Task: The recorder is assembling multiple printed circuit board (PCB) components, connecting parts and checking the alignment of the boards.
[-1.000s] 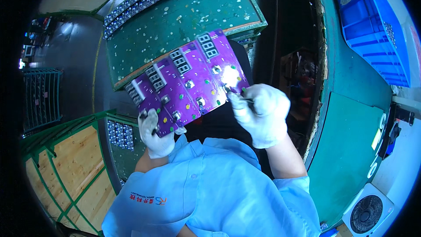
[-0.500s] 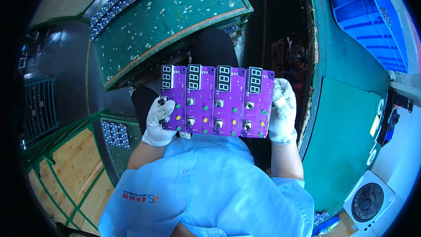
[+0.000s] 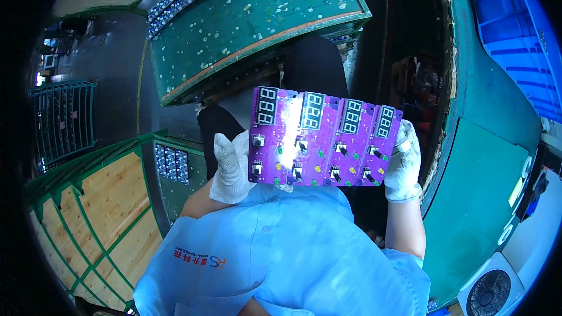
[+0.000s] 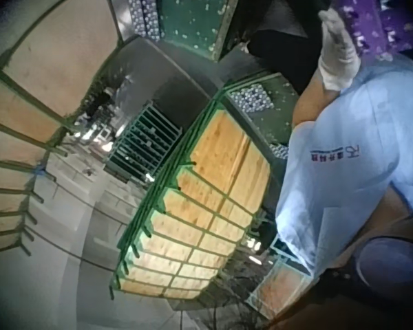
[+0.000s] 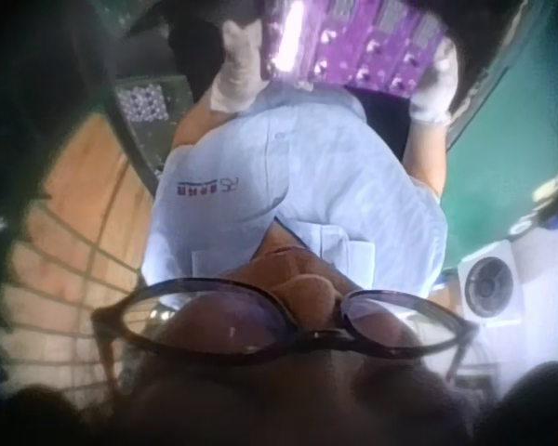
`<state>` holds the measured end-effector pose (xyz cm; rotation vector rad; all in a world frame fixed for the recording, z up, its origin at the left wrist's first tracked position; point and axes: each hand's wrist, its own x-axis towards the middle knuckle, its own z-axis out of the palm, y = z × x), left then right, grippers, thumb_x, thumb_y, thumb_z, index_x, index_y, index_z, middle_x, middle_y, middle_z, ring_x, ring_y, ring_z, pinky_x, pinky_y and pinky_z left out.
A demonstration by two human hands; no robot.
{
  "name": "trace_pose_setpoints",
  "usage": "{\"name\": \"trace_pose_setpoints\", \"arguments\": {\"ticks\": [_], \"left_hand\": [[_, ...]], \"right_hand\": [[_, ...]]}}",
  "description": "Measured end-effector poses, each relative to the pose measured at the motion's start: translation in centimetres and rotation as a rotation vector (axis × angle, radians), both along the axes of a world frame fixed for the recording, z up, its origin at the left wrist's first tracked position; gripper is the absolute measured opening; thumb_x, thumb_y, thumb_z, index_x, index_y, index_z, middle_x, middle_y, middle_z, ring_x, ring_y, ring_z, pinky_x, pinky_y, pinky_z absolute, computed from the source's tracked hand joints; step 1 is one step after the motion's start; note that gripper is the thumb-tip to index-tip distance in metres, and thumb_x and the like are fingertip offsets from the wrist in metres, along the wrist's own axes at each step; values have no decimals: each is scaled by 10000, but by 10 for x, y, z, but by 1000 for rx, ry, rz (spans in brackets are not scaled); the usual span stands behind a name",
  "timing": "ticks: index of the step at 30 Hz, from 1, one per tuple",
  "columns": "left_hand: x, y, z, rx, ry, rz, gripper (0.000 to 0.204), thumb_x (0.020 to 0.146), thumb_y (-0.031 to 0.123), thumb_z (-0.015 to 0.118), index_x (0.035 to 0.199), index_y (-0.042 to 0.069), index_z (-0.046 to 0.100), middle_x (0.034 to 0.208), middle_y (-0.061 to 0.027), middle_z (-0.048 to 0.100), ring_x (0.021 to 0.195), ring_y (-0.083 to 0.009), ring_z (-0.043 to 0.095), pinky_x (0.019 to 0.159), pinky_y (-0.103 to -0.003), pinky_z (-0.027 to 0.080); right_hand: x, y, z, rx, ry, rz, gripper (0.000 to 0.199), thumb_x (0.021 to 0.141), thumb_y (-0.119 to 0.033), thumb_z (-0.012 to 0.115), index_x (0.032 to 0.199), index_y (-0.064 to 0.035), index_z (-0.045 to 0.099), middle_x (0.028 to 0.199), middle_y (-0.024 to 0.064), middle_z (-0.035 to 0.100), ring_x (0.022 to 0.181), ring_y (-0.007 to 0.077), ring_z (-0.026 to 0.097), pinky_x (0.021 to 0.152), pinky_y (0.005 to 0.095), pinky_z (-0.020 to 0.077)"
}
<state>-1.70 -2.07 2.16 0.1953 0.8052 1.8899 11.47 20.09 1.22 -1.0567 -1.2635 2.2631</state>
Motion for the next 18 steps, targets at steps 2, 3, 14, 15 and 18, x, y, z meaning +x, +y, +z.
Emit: {"name": "trace_pose_setpoints", "arguments": {"ticks": [2, 3, 14, 15, 18], "left_hand": [[-6, 5, 13, 51, -17, -91, 909, 779, 652, 397, 1306, -55, 174, 1222, -260, 393, 1017, -354, 532, 718, -459, 522], [-5, 11, 32, -317, 58, -161, 1171, 562, 865, 272, 1312, -32, 200, 1220, -196, 434, 990, -280, 558, 683, -381, 543], [20, -12, -55, 49, -510, -42, 695, 897, 523, 193, 1344, 1, 89, 1222, -217, 448, 1029, -361, 530, 783, -435, 504], [23, -11, -54, -129, -742, 101, 679, 902, 512, 186, 1340, -2, 108, 1204, -233, 457, 982, -345, 565, 764, -438, 513], [18, -13, -46, -243, -184, -53, 1065, 655, 788, 363, 1344, 6, 146, 1300, -226, 333, 1127, -415, 424, 787, -595, 432]], "right_hand": [[4, 1, -10, -15, 37, 10, 286, 799, -273, 566, 987, -65, 514, 905, 23, 566, 847, 129, 553, 781, 282, 441], [3, -1, -11, -8, 29, -25, 295, 805, -280, 560, 997, -62, 515, 921, 27, 567, 866, 133, 551, 793, 287, 437], [2, 3, -19, 22, -74, -20, 333, 822, -318, 544, 1046, -73, 523, 970, 35, 572, 918, 149, 546, 840, 323, 426], [2, 3, -18, 22, -73, -17, 333, 822, -318, 544, 1046, -73, 523, 970, 35, 572, 918, 149, 546, 840, 323, 426], [0, 4, -17, -25, -123, -30, 340, 816, -325, 549, 1046, -77, 525, 968, 36, 571, 922, 150, 544, 841, 325, 426]]}}
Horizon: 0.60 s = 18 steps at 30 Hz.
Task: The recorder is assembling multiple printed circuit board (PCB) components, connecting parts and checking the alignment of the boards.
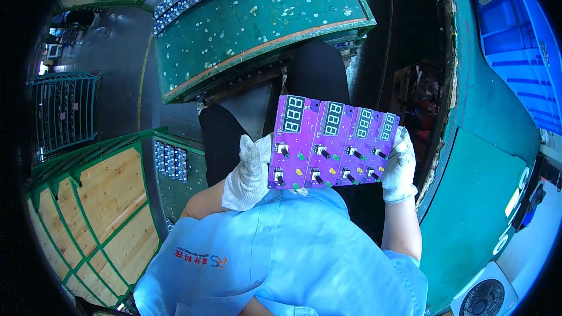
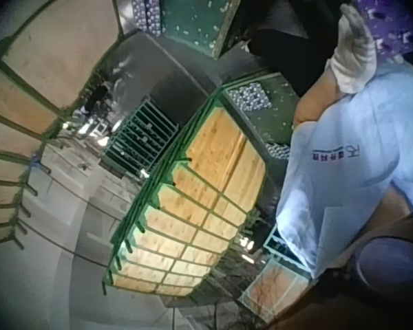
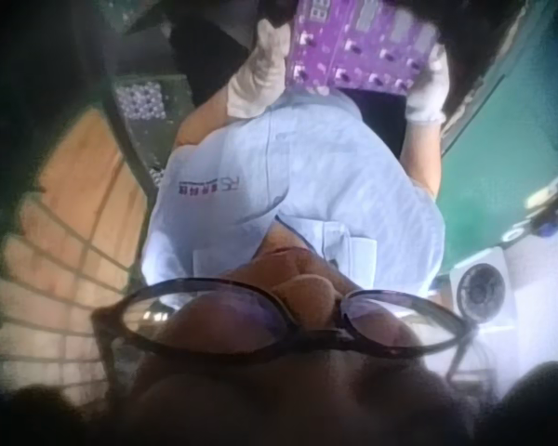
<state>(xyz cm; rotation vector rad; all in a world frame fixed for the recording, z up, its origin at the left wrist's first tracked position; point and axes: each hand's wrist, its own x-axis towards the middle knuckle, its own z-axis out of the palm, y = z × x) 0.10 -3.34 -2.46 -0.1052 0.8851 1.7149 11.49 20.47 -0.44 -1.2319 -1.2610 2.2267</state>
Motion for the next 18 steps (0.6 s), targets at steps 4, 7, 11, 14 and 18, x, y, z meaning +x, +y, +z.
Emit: {"name": "trace_pose_setpoints", "arguments": {"ticks": [4, 7, 11, 14, 18], "left_hand": [[11, -2, -32, 472, -1104, 435, 1051, 663, 787, 350, 1336, 0, 174, 1287, -225, 348, 1117, -410, 435, 779, -596, 437], [-17, 21, 32, 38, -65, -11, 1075, 644, 806, 334, 1339, 5, 157, 1290, -217, 347, 1110, -395, 448, 757, -586, 455], [-16, 31, 51, 36, 22, -33, 764, 860, 547, 353, 1302, -47, 167, 1234, -250, 387, 994, -332, 549, 649, -483, 539], [-29, 37, 53, 165, 57, -101, 939, 747, 695, 369, 1300, -38, 175, 1230, -254, 386, 974, -396, 542, 630, -538, 521], [-30, 38, 50, 30, 154, -131, 993, 685, 768, 311, 1311, 3, 208, 1184, -252, 442, 962, -385, 555, 610, -509, 533]], "right_hand": [[1, 3, -3, 5, 36, 11, 351, 805, -324, 558, 1043, -68, 521, 950, 38, 572, 915, 149, 545, 840, 316, 425], [2, 5, -8, -4, 61, 17, 337, 795, -313, 569, 1015, -63, 519, 934, 37, 573, 897, 146, 547, 832, 306, 425], [3, 9, -9, -43, 93, 13, 298, 777, -282, 586, 972, -68, 517, 914, 32, 574, 876, 138, 546, 819, 292, 422], [4, 11, -9, -91, 146, -2, 273, 769, -262, 595, 957, -80, 519, 906, 27, 576, 869, 134, 548, 812, 292, 424], [5, 13, -6, -179, 176, -70, 258, 749, -231, 624, 942, -96, 521, 904, 16, 581, 863, 140, 556, 805, 302, 437]]}}
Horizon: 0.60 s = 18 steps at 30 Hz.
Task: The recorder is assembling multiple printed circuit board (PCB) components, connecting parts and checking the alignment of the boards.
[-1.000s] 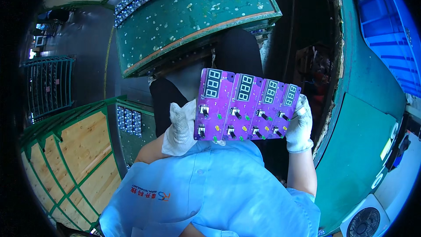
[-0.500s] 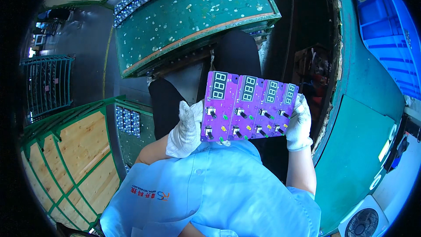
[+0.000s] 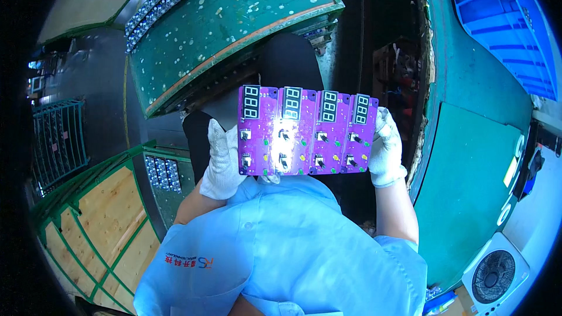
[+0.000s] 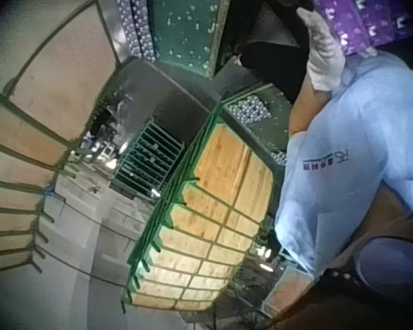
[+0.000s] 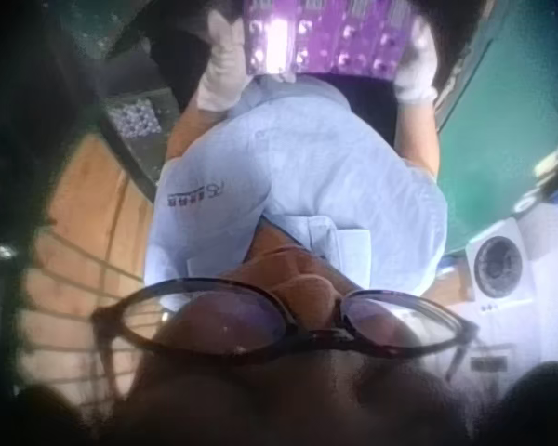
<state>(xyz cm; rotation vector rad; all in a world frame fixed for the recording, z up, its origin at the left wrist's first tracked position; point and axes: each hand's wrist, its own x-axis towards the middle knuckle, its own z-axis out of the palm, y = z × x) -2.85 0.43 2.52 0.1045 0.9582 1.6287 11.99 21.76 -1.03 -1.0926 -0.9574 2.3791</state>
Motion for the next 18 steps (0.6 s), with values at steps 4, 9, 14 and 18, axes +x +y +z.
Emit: {"name": "trace_pose_setpoints", "arguments": {"ticks": [4, 9, 14, 18], "left_hand": [[4, 4, -3, -83, 16, 68, 981, 695, 775, 251, 1315, 15, 225, 1185, -218, 463, 931, -332, 584, 624, -451, 550], [3, 4, -7, -66, 43, 69, 958, 715, 766, 147, 1303, 20, 273, 1168, -184, 493, 906, -268, 604, 652, -354, 556], [8, 8, -9, -165, 9, 221, 961, 716, 764, 126, 1294, 12, 282, 1165, -186, 493, 894, -271, 607, 624, -339, 558], [1, 3, -14, -69, 49, 77, 991, 696, 784, 159, 1303, 8, 259, 1180, -199, 477, 902, -297, 601, 614, -366, 559]], "right_hand": [[-1, 0, 2, 9, -16, 4, 270, 745, -231, 641, 946, -97, 522, 908, 21, 585, 877, 141, 562, 815, 309, 440], [2, 2, -3, -9, 25, 15, 283, 746, -229, 645, 963, -96, 521, 922, 23, 590, 878, 139, 569, 815, 304, 443], [3, 3, -6, -27, 42, 15, 289, 737, -210, 648, 970, -95, 521, 931, 22, 591, 878, 138, 569, 815, 300, 443], [4, 4, -5, -14, 59, 30, 309, 748, -242, 635, 991, -86, 525, 951, 29, 588, 888, 142, 566, 819, 301, 441]]}}
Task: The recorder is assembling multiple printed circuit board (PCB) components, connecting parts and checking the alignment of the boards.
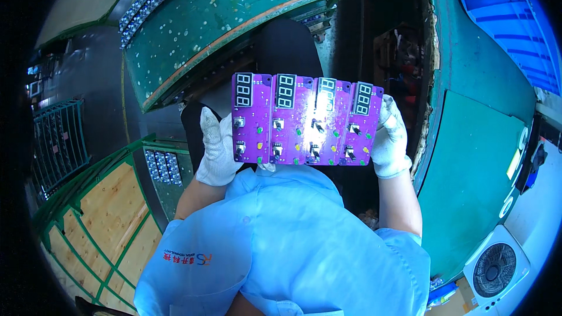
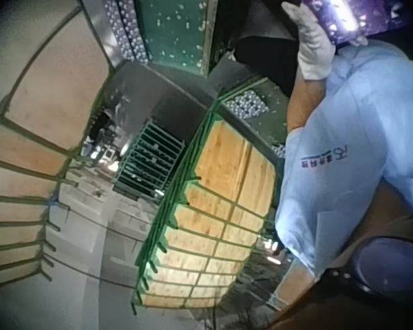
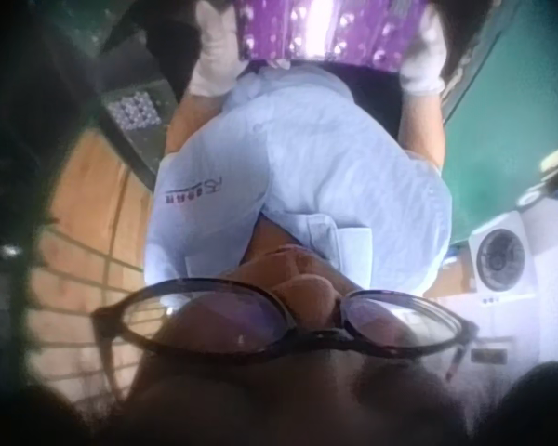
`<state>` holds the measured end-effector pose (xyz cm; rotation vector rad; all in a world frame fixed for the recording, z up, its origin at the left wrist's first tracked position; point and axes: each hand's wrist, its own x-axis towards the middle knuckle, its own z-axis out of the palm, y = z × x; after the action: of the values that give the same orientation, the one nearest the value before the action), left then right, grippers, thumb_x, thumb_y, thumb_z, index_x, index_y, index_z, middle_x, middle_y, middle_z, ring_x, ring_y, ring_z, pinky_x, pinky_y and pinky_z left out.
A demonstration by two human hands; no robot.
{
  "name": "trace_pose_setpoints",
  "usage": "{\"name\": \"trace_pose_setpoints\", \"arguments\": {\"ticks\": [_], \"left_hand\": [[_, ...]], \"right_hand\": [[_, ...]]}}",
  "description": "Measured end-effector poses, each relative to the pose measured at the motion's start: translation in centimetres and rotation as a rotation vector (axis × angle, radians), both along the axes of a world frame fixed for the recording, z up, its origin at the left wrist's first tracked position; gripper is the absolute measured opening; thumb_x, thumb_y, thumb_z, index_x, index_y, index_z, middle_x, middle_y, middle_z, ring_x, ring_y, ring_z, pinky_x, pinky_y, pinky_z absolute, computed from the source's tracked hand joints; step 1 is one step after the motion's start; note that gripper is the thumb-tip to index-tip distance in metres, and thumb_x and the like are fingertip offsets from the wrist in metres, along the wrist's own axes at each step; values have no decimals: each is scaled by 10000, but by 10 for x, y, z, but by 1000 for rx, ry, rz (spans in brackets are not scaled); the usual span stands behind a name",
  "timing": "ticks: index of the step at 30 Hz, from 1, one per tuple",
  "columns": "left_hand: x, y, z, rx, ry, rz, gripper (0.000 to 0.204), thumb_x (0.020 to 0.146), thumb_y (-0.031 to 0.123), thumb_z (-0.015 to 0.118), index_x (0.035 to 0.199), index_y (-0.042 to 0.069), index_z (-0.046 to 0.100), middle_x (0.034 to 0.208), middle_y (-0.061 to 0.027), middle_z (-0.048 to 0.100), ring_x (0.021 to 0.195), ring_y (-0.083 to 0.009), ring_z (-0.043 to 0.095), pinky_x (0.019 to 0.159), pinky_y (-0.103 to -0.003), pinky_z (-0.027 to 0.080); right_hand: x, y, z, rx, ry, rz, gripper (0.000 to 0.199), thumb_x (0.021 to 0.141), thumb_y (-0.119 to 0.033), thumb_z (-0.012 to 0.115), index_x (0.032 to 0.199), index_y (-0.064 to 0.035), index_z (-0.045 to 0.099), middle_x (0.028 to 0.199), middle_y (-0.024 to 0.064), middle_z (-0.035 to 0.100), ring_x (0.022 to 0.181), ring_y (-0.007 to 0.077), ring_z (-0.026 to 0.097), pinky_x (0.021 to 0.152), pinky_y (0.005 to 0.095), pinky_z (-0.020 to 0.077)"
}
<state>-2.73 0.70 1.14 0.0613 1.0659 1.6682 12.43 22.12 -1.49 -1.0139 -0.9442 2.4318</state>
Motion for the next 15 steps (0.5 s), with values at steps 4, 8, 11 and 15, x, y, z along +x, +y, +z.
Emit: {"name": "trace_pose_setpoints", "arguments": {"ticks": [4, 8, 11, 15], "left_hand": [[-1, 1, 2, 33, -18, -39, 1059, 642, 818, 246, 1320, 5, 211, 1195, -229, 449, 905, -339, 591, 570, -414, 559], [-4, 0, 2, 78, -76, -66, 1069, 630, 807, 317, 1320, 0, 199, 1209, -236, 431, 932, -358, 576, 578, -429, 557], [-5, 3, 1, 50, -11, -84, 994, 706, 786, 184, 1293, -11, 266, 1174, -182, 482, 926, -271, 594, 582, -370, 561], [-2, 3, -10, 38, -56, -23, 965, 720, 766, 234, 1277, -21, 291, 1174, -175, 485, 974, -272, 574, 656, -380, 554]], "right_hand": [[0, 1, -1, 14, 7, 34, 382, 763, -287, 624, 1058, -69, 519, 985, 39, 585, 915, 146, 559, 833, 308, 435], [2, 1, -4, 17, -22, 20, 389, 769, -288, 616, 1080, -74, 520, 989, 35, 587, 916, 147, 561, 829, 307, 439], [3, 2, -8, 21, -18, 22, 374, 761, -277, 622, 1062, -79, 525, 985, 34, 587, 909, 150, 565, 817, 313, 450], [3, 1, -5, 9, -3, 6, 345, 762, -250, 600, 1059, -93, 522, 1003, 43, 581, 939, 177, 560, 832, 351, 448]]}}
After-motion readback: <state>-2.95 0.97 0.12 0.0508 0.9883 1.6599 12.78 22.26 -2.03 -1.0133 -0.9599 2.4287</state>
